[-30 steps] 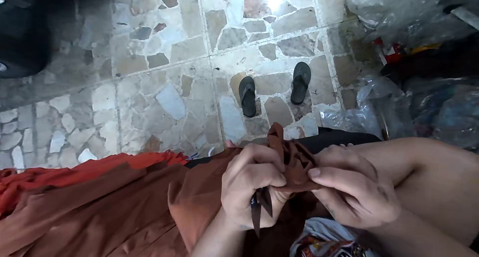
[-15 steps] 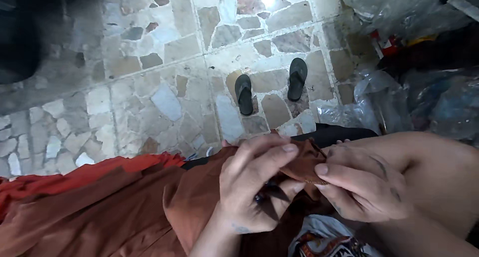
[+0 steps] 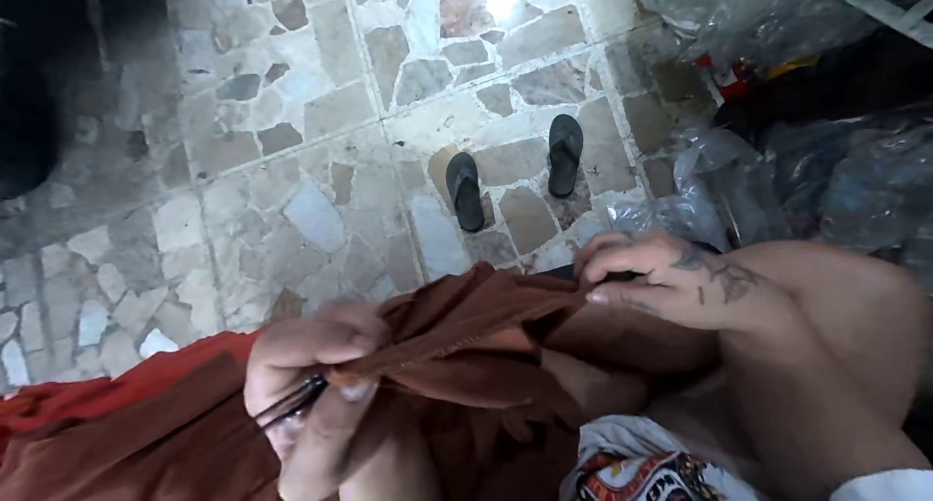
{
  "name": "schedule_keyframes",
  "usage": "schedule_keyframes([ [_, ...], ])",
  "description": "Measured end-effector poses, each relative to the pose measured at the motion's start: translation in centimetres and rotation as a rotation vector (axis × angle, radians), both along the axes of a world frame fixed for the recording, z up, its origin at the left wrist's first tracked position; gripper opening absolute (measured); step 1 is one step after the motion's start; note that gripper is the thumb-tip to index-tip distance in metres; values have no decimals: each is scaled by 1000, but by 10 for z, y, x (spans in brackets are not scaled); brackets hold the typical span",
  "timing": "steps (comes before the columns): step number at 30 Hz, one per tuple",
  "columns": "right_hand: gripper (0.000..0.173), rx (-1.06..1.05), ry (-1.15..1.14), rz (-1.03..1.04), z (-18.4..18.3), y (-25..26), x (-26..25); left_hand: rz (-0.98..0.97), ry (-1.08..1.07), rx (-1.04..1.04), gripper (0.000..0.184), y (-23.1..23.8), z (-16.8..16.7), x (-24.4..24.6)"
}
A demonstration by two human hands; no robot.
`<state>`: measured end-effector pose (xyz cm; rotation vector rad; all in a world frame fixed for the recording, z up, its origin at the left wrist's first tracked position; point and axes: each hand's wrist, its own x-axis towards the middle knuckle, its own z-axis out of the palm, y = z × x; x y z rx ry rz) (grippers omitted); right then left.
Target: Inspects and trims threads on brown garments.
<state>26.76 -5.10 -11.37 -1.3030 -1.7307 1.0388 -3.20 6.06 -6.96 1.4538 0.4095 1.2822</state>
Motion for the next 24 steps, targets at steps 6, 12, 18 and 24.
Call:
schedule_keyframes([
  [6, 21, -34, 79, -24, 8, -1, 10, 39, -138, -95, 5, 16, -6, -5],
  [12, 21, -91, 448, -11, 9, 2, 4, 170, 421, -20, 25, 24, -7, -7],
  [18, 19, -290, 725, -7, 3, 6, -17, 264, 730, 290, 40, -19, 19, 18],
  [24, 20, -344, 638, -35, 7, 5, -22, 195, 749, 536, 39, -54, 31, 33],
])
